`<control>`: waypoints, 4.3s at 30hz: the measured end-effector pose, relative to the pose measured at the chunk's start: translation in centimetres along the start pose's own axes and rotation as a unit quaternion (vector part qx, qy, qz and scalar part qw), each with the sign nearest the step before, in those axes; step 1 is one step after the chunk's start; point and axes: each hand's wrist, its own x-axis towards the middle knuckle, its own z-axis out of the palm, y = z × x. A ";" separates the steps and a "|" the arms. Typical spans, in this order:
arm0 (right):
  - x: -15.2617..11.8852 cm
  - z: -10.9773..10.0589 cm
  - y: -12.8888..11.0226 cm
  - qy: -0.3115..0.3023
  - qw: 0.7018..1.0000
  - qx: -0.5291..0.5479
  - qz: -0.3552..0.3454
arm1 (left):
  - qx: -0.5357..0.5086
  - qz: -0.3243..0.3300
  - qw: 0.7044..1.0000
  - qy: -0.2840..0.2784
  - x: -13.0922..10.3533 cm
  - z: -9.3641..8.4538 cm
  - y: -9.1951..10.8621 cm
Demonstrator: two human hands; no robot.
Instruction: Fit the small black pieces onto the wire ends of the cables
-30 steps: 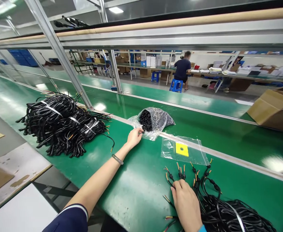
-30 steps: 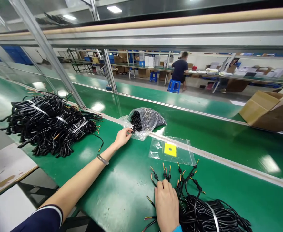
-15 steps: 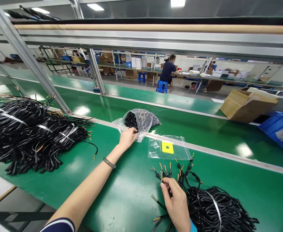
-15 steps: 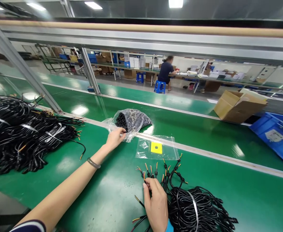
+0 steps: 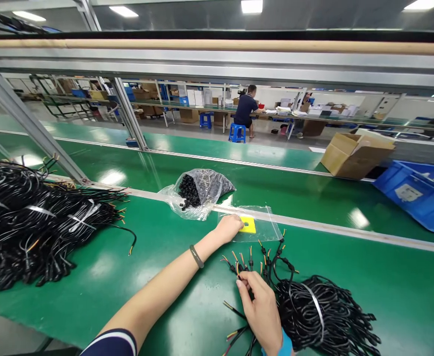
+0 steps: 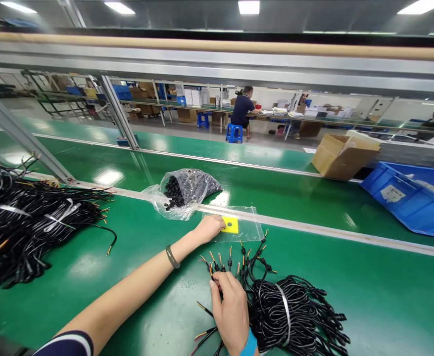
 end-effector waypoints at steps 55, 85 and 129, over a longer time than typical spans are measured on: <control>0.3 -1.4 -0.9 0.064 0.995 0.067 0.033 | -0.630 -0.261 0.732 -0.006 -12.6 -1.5 4.5; -0.4 -0.9 0.2 -0.018 0.999 -0.007 -0.046 | -0.339 0.002 0.941 0.003 -13.8 -2.6 4.8; -1.1 -2.1 0.0 -0.028 0.998 -0.041 -0.038 | -0.369 -0.020 0.928 0.045 -14.6 0.1 6.1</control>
